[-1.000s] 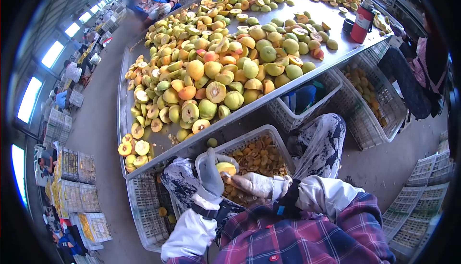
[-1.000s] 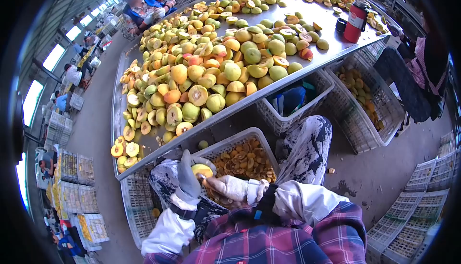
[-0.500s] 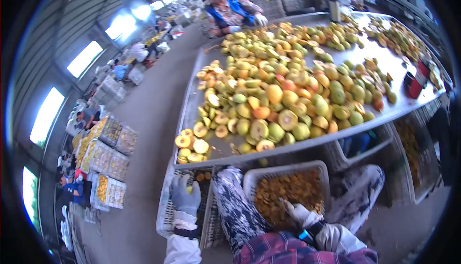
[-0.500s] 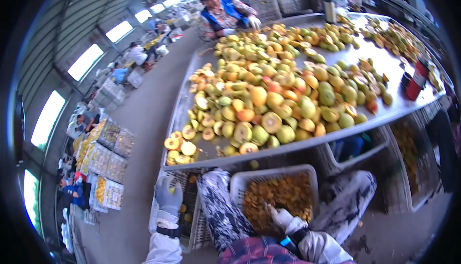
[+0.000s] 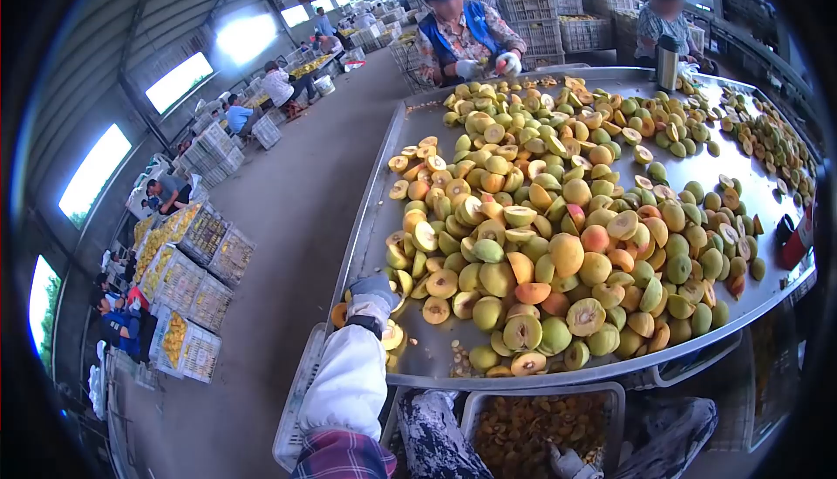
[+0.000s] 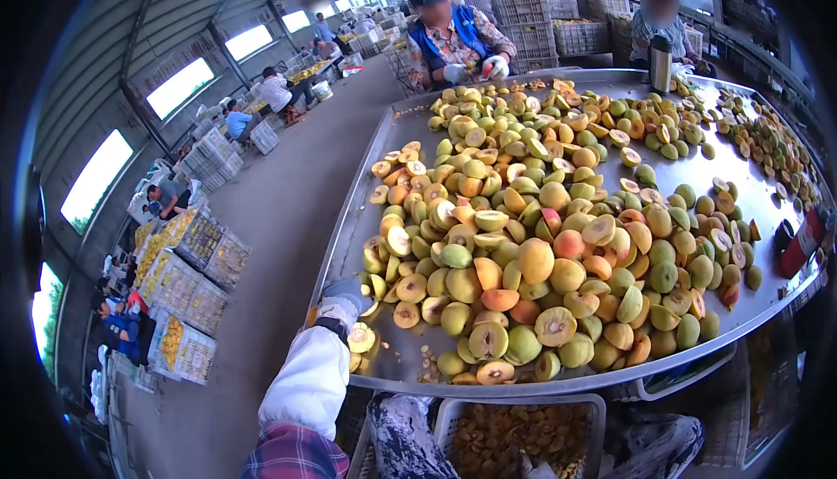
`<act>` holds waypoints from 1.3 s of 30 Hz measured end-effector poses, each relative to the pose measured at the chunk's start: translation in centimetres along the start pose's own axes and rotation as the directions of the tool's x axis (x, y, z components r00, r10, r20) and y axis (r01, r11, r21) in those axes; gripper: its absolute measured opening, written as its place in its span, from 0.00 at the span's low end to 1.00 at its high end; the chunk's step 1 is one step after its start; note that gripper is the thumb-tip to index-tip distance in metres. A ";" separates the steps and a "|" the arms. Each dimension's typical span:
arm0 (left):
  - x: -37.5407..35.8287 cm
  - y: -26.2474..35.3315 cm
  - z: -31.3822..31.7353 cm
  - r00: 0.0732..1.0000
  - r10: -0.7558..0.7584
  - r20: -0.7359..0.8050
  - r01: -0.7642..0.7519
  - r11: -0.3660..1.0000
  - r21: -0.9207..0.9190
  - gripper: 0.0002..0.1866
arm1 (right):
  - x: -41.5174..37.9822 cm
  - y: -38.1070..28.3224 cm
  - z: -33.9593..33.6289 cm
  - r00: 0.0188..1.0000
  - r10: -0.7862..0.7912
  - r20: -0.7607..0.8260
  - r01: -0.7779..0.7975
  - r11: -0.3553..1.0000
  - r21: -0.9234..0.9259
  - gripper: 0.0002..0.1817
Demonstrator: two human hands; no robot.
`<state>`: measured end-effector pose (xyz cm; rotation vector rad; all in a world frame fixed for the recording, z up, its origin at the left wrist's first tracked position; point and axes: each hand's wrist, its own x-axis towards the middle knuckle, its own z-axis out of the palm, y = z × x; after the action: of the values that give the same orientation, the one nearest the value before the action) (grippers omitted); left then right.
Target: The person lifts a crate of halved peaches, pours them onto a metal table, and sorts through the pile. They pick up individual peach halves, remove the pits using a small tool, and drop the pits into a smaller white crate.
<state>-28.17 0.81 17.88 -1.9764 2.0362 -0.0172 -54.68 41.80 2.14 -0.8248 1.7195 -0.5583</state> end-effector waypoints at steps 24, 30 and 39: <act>-29.7 14.4 6.4 0.995 0.061 0.077 0.098 -0.689 -0.718 0.24 | -9.2 -10.0 -3.2 0.736 -0.654 -0.175 0.623 0.755 -0.205 0.17; -31.2 15.2 7.6 0.948 -0.112 -0.299 -0.309 -0.086 -0.947 0.20 | -8.6 -9.6 -2.5 0.819 -0.542 -0.188 0.522 0.840 -0.145 0.16; -32.6 16.3 6.3 0.965 -0.037 -0.259 -0.261 -0.127 -0.957 0.23 | -9.6 -11.7 -4.3 0.936 -0.163 0.313 -0.004 0.882 0.471 0.26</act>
<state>-42.46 34.80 15.08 -2.3797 2.5745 2.2285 -54.34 41.36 17.91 -0.6025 1.1623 -0.7960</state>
